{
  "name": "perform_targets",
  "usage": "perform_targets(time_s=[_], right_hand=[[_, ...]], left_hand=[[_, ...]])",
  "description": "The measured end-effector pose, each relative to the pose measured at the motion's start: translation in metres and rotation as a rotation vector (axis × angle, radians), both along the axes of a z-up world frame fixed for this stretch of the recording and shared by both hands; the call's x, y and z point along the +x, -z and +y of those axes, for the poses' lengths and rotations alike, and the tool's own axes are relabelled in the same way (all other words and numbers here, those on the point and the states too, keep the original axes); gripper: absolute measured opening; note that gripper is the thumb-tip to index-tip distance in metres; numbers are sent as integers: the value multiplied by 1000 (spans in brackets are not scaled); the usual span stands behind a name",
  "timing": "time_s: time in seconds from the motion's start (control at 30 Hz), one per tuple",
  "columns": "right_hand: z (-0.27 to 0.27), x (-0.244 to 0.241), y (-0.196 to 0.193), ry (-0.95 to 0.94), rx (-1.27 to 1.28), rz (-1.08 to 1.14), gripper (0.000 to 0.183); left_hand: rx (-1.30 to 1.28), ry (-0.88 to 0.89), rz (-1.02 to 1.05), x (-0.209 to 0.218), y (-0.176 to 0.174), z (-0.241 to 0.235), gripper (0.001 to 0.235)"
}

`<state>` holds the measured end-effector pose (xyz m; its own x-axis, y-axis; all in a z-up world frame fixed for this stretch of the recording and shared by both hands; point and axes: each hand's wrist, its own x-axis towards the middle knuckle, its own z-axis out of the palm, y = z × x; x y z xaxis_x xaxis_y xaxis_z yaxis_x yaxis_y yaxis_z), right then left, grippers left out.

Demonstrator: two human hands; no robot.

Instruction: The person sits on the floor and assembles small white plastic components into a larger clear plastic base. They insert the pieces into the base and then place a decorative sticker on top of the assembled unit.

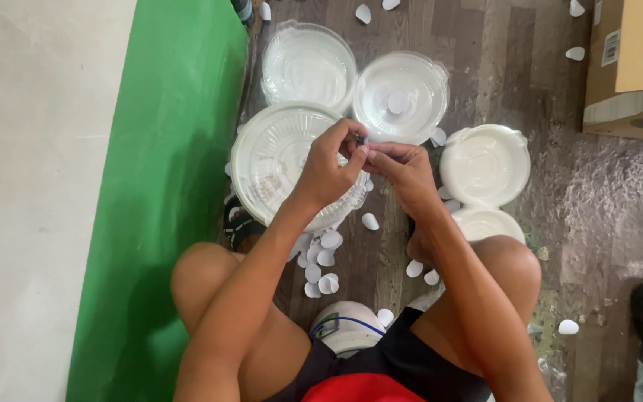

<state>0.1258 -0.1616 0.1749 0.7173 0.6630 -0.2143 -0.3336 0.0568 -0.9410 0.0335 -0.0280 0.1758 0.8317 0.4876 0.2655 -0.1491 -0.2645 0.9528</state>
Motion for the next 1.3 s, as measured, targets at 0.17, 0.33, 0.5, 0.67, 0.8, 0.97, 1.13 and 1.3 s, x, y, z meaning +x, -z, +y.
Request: perform_targets(time_s=[0.17,0.33,0.5,0.67,0.8,0.97,1.13,1.3], right_hand=[[1,-3,-6,-23,-15,-54,22],[3,-4,-8,-48,-5,-107,19],[10,-6,-21,-53,-50,-140,19],[11,-3,-21,-58,-165,-179,23],[10,-1,-21,-47,-188,-193,21],[9,5,-11,-74,-270,-222,26],[9,9,1,-82,-246,-187,26],[11,10,0,-82,-218,-131,25]], left_hand=[[41,-2,-50,-3,-5,3,14],[0,-10,-75,-6,-4,4,14],[27,4,-87,-6,-2,10,13],[35,35,-49,-4,2,12,14],[45,40,-43,-6,-1,12,15],[82,27,2,-2,-2,14,14],[99,13,30,-2,4,12,15],[115,21,58,-4,2,14,17]])
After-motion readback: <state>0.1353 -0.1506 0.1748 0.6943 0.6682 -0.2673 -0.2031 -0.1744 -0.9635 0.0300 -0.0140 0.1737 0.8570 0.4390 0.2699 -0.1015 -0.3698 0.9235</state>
